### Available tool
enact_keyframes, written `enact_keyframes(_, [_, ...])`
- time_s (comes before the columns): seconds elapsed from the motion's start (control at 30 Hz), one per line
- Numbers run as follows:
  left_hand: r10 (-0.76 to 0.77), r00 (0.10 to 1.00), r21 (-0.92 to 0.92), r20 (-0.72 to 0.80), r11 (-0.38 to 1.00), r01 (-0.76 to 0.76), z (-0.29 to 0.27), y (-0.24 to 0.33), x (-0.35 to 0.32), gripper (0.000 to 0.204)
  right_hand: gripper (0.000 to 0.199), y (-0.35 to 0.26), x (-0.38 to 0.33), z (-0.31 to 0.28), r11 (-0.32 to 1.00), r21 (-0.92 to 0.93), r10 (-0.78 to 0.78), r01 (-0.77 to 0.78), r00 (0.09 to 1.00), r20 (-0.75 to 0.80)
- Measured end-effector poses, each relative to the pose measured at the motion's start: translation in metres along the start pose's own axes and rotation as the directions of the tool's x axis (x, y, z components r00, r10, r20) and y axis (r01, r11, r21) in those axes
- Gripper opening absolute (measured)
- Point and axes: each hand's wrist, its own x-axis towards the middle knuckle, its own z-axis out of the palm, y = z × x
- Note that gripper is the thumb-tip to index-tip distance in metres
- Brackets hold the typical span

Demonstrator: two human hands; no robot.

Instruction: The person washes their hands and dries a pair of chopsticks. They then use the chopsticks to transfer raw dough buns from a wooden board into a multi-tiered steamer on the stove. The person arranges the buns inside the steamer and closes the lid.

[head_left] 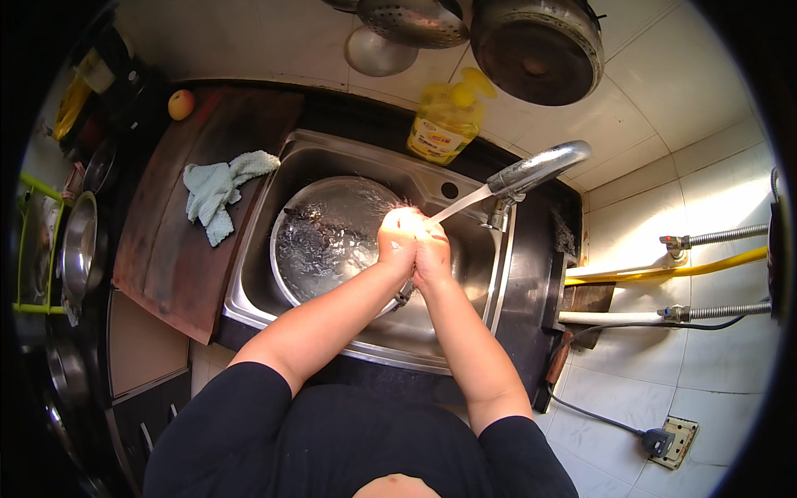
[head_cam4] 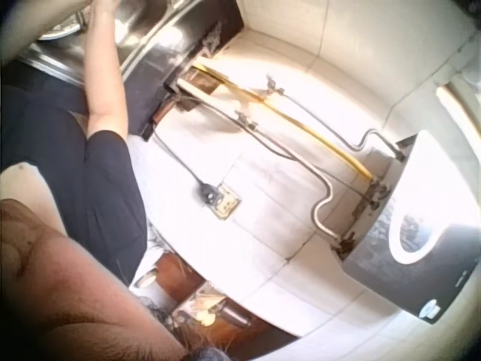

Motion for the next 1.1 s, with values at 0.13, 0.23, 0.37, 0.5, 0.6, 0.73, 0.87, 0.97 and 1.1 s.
enact_keyframes(0.13, [0.017, 0.984, 0.550, 0.178, 0.827, -0.114, -0.028, 0.018, 0.025, 0.021, 0.013, -0.018, 0.003, -0.028, 0.974, -0.225, 0.030, -0.039, 0.999, -0.044])
enact_keyframes(0.23, [0.257, 0.964, 0.429, 0.071, 0.865, -0.263, -0.071, 0.034, 0.049, 0.020, 0.012, -0.039, 0.030, -0.065, 0.873, -0.482, -0.184, 0.072, 0.965, -0.189])
enact_keyframes(0.37, [0.601, 0.792, 0.745, 0.104, 0.481, -0.463, -0.148, 0.057, 0.096, 0.025, 0.021, -0.034, 0.056, -0.089, 0.706, -0.676, -0.349, 0.211, 0.934, -0.072])
enact_keyframes(0.5, [0.692, 0.694, 0.978, 0.199, -0.098, -0.183, -0.207, 0.123, 0.099, 0.034, 0.016, -0.050, 0.043, -0.062, 0.830, -0.441, -0.399, 0.341, 0.916, -0.041])
enact_keyframes(0.6, [0.709, 0.698, 0.935, -0.100, -0.173, 0.311, -0.235, 0.147, 0.097, 0.046, 0.012, -0.024, 0.034, -0.080, 0.756, -0.547, -0.427, 0.358, 0.904, 0.001])
enact_keyframes(0.73, [0.497, 0.851, 0.982, -0.170, 0.014, 0.188, -0.259, 0.156, 0.091, 0.042, 0.014, 0.005, -0.006, -0.065, 0.731, -0.673, -0.143, 0.109, 0.990, 0.005])
enact_keyframes(0.87, [0.578, 0.812, 0.873, 0.084, 0.351, -0.340, -0.204, 0.123, 0.035, 0.039, 0.026, 0.033, -0.047, -0.021, 0.915, -0.391, 0.161, -0.094, 0.976, 0.144])
enact_keyframes(0.97, [0.436, 0.849, 0.714, 0.300, 0.488, -0.503, -0.144, 0.085, -0.044, 0.045, 0.043, 0.037, -0.068, 0.023, 0.965, 0.013, 0.258, -0.262, 0.957, 0.129])
enact_keyframes(1.1, [0.155, 0.923, 0.621, 0.353, 0.699, -0.355, -0.102, 0.051, -0.109, 0.050, 0.045, 0.044, -0.085, 0.021, 0.839, 0.286, 0.397, -0.464, 0.880, 0.262])
